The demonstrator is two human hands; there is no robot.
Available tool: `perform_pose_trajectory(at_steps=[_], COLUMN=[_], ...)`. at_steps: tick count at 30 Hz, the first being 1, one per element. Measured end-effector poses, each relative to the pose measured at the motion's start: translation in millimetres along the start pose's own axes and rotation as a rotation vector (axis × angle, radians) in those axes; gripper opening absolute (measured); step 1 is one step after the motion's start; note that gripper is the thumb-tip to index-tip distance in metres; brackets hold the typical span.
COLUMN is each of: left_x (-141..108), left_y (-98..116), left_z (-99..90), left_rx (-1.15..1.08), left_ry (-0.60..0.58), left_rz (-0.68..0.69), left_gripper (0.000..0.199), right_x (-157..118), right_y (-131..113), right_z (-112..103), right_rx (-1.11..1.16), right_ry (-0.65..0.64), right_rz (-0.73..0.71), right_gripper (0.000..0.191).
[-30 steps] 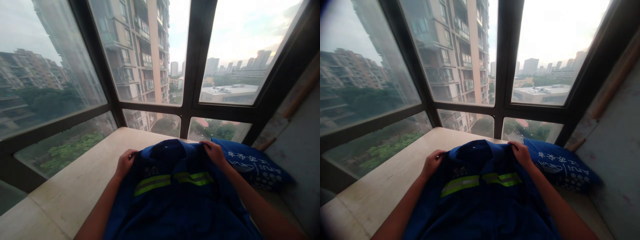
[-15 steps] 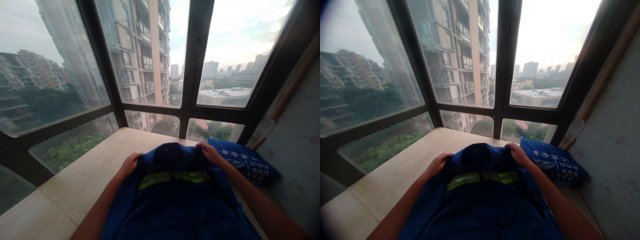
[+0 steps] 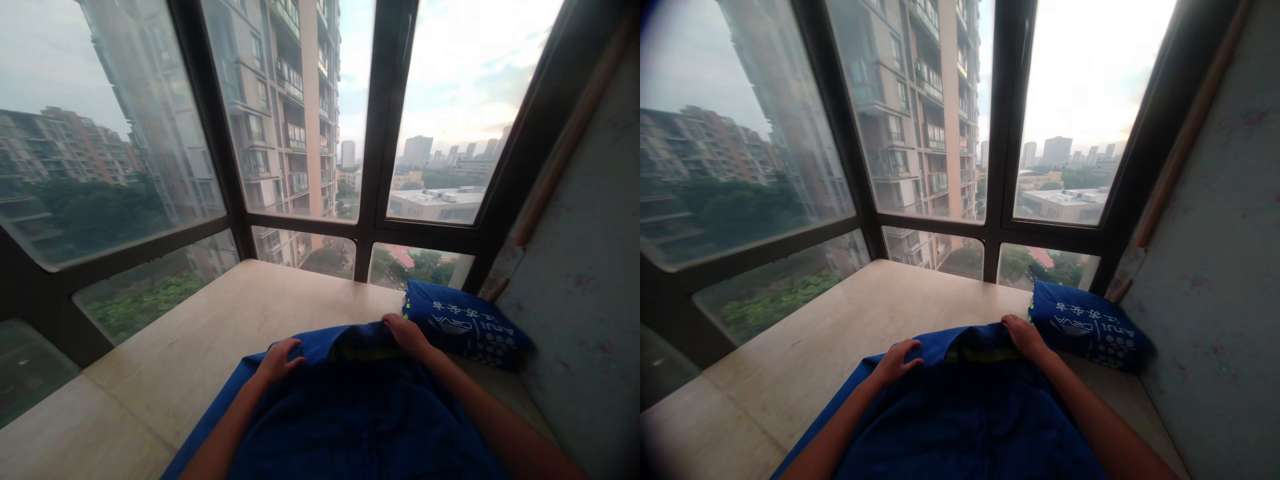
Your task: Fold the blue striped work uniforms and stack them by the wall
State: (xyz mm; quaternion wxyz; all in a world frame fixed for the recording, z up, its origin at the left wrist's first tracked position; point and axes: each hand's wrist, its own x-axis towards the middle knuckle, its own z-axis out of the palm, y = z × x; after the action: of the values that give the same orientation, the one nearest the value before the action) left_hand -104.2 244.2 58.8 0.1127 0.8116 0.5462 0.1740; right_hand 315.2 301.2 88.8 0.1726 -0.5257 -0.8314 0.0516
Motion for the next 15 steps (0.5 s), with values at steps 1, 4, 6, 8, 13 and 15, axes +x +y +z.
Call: perform_pose_trajectory(at_steps=[1, 4, 6, 8, 13, 15], left_x=[-5, -21, -31, -38, -31, -20], left_y=[1, 7, 13, 19, 27, 27], left_z=[0.3, 0.4, 0.9, 2.5, -1.9, -16.9], left_rx=[0.001, 0.014, 0.034, 0.083, 0.174, 0.189], left_ry=[0.002, 0.019, 0.037, 0.06, 0.218, 0.338], left_rz=[0.018, 0.057, 0.078, 0.092, -0.057, -0.171], left_gripper=[0.04, 0.035, 0.03, 0.03, 0.03, 0.03], right_x=[-2, -8, -11, -12, -19, -26], right_y=[0, -1, -2, -3, -9, -11], right_z=[-2, -9, -13, -17, -31, -44], right_rx=[-0.003, -0.014, -0.019, -0.016, -0.011, -0.042], right_ry=[0.017, 0.071, 0.121, 0.18, 0.292, 0.312], right_rz=[-0.005, -0.015, -0.006, 0.012, 0.0, -0.128], right_gripper=[0.033, 0.032, 0.031, 0.031, 0.027, 0.027])
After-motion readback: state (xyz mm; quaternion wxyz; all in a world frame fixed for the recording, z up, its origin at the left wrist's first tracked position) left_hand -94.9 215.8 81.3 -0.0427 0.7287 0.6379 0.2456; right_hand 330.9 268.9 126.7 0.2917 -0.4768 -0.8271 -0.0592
